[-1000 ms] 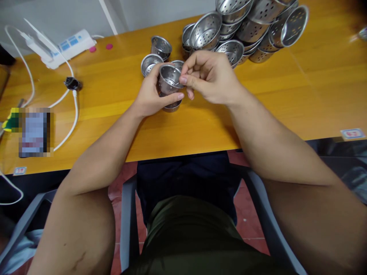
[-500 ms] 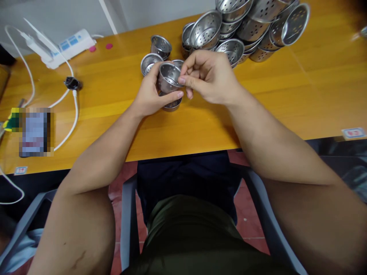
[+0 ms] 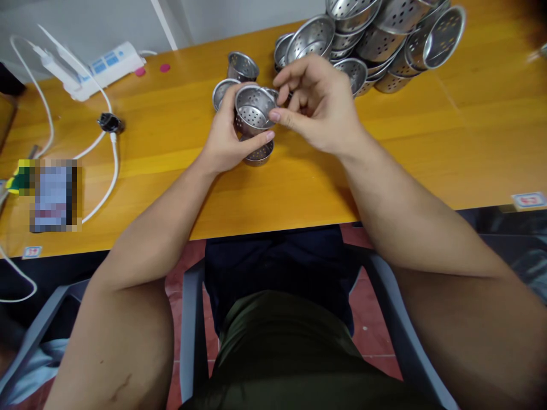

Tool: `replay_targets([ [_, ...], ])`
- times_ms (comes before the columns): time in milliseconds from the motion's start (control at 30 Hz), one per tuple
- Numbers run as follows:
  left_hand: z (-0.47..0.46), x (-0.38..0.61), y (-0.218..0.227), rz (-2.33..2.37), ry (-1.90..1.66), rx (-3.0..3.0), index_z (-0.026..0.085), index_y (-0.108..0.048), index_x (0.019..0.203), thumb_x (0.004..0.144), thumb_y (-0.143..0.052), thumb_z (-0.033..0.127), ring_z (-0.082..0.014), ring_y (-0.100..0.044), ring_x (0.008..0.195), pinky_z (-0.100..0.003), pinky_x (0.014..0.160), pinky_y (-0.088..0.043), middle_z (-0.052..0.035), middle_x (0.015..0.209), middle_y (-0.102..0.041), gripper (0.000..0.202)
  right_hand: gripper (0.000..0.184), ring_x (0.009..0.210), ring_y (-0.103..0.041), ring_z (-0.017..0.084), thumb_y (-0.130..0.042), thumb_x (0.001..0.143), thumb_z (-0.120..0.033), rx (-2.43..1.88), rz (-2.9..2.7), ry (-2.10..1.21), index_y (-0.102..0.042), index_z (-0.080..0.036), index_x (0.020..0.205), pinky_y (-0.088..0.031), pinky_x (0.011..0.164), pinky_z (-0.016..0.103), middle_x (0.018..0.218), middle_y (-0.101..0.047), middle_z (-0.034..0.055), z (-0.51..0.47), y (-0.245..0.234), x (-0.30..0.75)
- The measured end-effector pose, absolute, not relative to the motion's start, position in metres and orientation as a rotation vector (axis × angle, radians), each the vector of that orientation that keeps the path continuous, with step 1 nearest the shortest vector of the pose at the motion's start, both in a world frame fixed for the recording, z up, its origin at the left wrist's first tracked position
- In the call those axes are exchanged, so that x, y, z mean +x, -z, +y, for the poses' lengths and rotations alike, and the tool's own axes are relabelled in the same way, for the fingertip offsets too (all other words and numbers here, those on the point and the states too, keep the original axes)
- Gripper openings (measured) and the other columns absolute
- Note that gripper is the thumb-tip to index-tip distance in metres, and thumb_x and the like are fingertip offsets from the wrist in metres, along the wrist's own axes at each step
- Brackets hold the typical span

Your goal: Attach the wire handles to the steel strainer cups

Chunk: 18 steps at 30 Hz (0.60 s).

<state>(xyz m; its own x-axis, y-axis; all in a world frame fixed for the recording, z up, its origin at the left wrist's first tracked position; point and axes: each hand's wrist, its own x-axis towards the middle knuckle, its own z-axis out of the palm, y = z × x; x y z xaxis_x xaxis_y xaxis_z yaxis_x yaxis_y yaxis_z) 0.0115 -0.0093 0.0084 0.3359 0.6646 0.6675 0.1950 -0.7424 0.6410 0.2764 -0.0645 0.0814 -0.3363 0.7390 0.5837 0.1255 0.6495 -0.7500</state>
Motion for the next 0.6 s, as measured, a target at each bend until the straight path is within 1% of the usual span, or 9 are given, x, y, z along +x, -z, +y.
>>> replay_targets([
  [100, -0.012, 0.015, -0.012, 0.813, -1.404, 2.112, 0.047, -0.06, 0.169, 0.097, -0.109, 0.069, -0.0494, -0.072, 0.161, -0.07, 0.138, -0.064, -0.0112, 0.165, -0.073, 0.09, 0.053, 0.087, -0.067, 0.026, -0.095, 0.115, -0.087, -0.691, -1.904, -0.571, -0.091, -0.037, 0.13, -0.06, 0.076, 0.043, 0.128, -0.08, 0.0111, -0.062, -0.079, 0.28],
  [200, -0.016, 0.015, -0.016, 0.865, -1.38, 2.156, 0.047, -0.06, 0.172, 0.098, -0.108, 0.072, -0.0493, -0.071, 0.163, -0.07, 0.141, -0.062, -0.0114, 0.167, -0.073, 0.091, 0.063, 0.08, -0.063, 0.022, -0.089, 0.116, -0.095, -0.634, -1.881, -0.57, -0.089, -0.039, 0.146, -0.058, 0.072, 0.041, 0.131, -0.08, 0.0099, -0.062, -0.077, 0.281],
  [233, -0.017, 0.015, -0.017, 0.854, -1.375, 2.178, 0.048, -0.06, 0.172, 0.099, -0.107, 0.074, -0.0493, -0.07, 0.163, -0.07, 0.142, -0.062, -0.0111, 0.168, -0.073, 0.091, 0.066, 0.078, -0.062, 0.021, -0.088, 0.115, -0.097, -0.638, -1.871, -0.576, -0.088, -0.039, 0.146, -0.057, 0.072, 0.041, 0.131, -0.08, 0.0094, -0.063, -0.076, 0.28],
  [300, -0.021, 0.013, -0.021, 0.845, -1.368, 2.188, 0.048, -0.06, 0.172, 0.099, -0.105, 0.077, -0.0492, -0.069, 0.164, -0.071, 0.144, -0.061, -0.0106, 0.168, -0.073, 0.09, 0.067, 0.083, -0.066, 0.023, -0.081, 0.117, -0.101, -0.656, -1.888, -0.529, -0.09, -0.037, 0.137, -0.059, 0.074, 0.043, 0.129, -0.08, 0.0106, -0.065, -0.078, 0.279],
  [367, -0.024, 0.012, -0.025, 0.892, -1.337, 2.161, 0.047, -0.061, 0.17, 0.098, -0.105, 0.074, -0.0488, -0.068, 0.167, -0.07, 0.147, -0.058, -0.0104, 0.169, -0.073, 0.089, 0.068, 0.093, -0.072, 0.028, -0.072, 0.121, -0.102, -0.672, -1.932, -0.461, -0.09, -0.036, 0.128, -0.062, 0.078, 0.045, 0.13, -0.08, 0.0122, -0.069, -0.08, 0.277],
  [400, -0.026, 0.011, -0.027, 0.926, -1.312, 2.145, 0.046, -0.061, 0.17, 0.098, -0.105, 0.072, -0.0486, -0.067, 0.169, -0.07, 0.148, -0.057, -0.0107, 0.17, -0.072, 0.088, 0.069, 0.094, -0.073, 0.029, -0.069, 0.122, -0.102, -0.677, -1.943, -0.454, -0.089, -0.037, 0.129, -0.062, 0.079, 0.046, 0.13, -0.08, 0.0121, -0.072, -0.082, 0.276],
  [467, -0.029, 0.01, -0.031, 0.981, -1.249, 2.137, 0.046, -0.059, 0.171, 0.099, -0.104, 0.067, -0.0486, -0.066, 0.171, -0.069, 0.15, -0.056, -0.0117, 0.175, -0.07, 0.087, 0.065, 0.093, -0.073, 0.03, -0.069, 0.122, -0.101, -0.685, -1.931, -0.491, -0.085, -0.039, 0.139, -0.062, 0.078, 0.048, 0.131, -0.08, 0.0102, -0.077, -0.087, 0.275],
  [533, -0.031, 0.009, -0.032, 1.003, -1.205, 2.159, 0.044, -0.057, 0.172, 0.102, -0.102, 0.066, -0.0489, -0.065, 0.172, -0.069, 0.149, -0.056, -0.0131, 0.178, -0.069, 0.087, 0.06, 0.093, -0.073, 0.031, -0.073, 0.122, -0.096, -0.706, -1.917, -0.536, -0.081, -0.042, 0.148, -0.062, 0.078, 0.049, 0.133, -0.08, 0.0089, -0.082, -0.09, 0.275],
  [600, -0.032, 0.008, -0.032, 0.991, -1.179, 2.197, 0.043, -0.056, 0.174, 0.105, -0.1, 0.07, -0.0492, -0.066, 0.172, -0.068, 0.149, -0.056, -0.0141, 0.176, -0.07, 0.086, 0.052, 0.098, -0.074, 0.033, -0.077, 0.122, -0.09, -0.758, -1.94, -0.536, -0.082, -0.043, 0.144, -0.064, 0.081, 0.051, 0.136, -0.079, 0.0091, -0.084, -0.093, 0.275],
])
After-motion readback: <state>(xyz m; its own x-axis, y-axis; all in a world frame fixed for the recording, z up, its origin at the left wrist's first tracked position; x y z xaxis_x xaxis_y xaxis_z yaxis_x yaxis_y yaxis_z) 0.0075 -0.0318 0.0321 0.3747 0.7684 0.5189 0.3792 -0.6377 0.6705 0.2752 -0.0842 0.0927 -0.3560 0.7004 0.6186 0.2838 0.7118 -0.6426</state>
